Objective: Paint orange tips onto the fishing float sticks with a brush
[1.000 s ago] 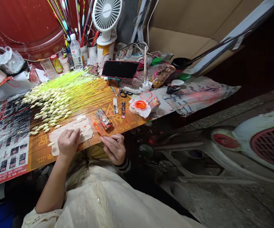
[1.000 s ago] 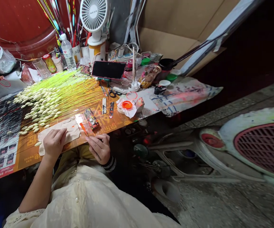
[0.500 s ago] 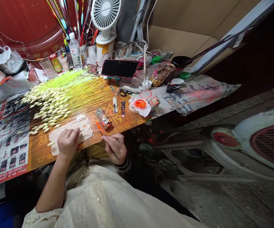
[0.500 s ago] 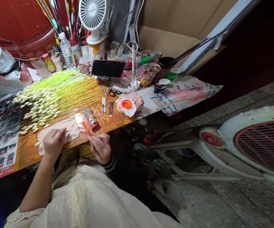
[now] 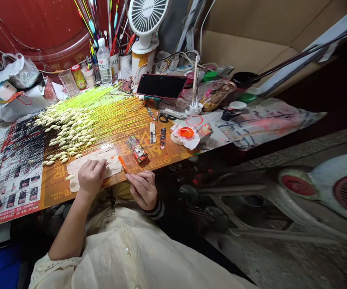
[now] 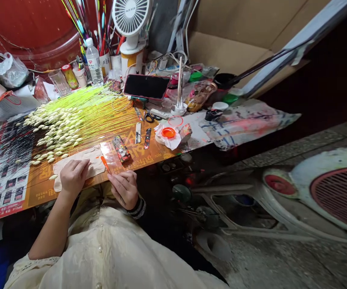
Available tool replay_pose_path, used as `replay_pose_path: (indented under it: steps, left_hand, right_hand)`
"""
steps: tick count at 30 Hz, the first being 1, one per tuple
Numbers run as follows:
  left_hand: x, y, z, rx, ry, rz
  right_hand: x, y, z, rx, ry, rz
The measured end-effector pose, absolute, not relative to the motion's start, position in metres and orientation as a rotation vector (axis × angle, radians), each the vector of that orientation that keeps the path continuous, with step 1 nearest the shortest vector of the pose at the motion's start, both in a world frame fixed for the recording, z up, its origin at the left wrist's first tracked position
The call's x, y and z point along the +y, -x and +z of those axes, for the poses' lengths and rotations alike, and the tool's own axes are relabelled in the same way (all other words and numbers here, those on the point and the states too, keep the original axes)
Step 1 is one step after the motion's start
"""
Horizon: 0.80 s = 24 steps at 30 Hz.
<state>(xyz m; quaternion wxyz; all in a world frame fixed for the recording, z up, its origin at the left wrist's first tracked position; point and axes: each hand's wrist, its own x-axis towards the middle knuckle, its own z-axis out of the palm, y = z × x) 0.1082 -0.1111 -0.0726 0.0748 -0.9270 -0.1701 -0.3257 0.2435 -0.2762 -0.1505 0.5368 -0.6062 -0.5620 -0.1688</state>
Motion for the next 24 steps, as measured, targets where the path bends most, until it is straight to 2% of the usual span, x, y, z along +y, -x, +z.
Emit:
replay_pose_path:
  steps: [14,24]
  left_hand:
    - [-0.111,-0.107,-0.073,-0.512,2.787,-0.954]
    - [-0.107,-0.101,-0.069,-0.536,2.817,-0.970]
  right_hand:
    - [-0.277,-0.241,-0.152,-1.348,1.495,-0.412]
    - [-0.269,-0.244,-0.143,-1.280,1.364,-0.438]
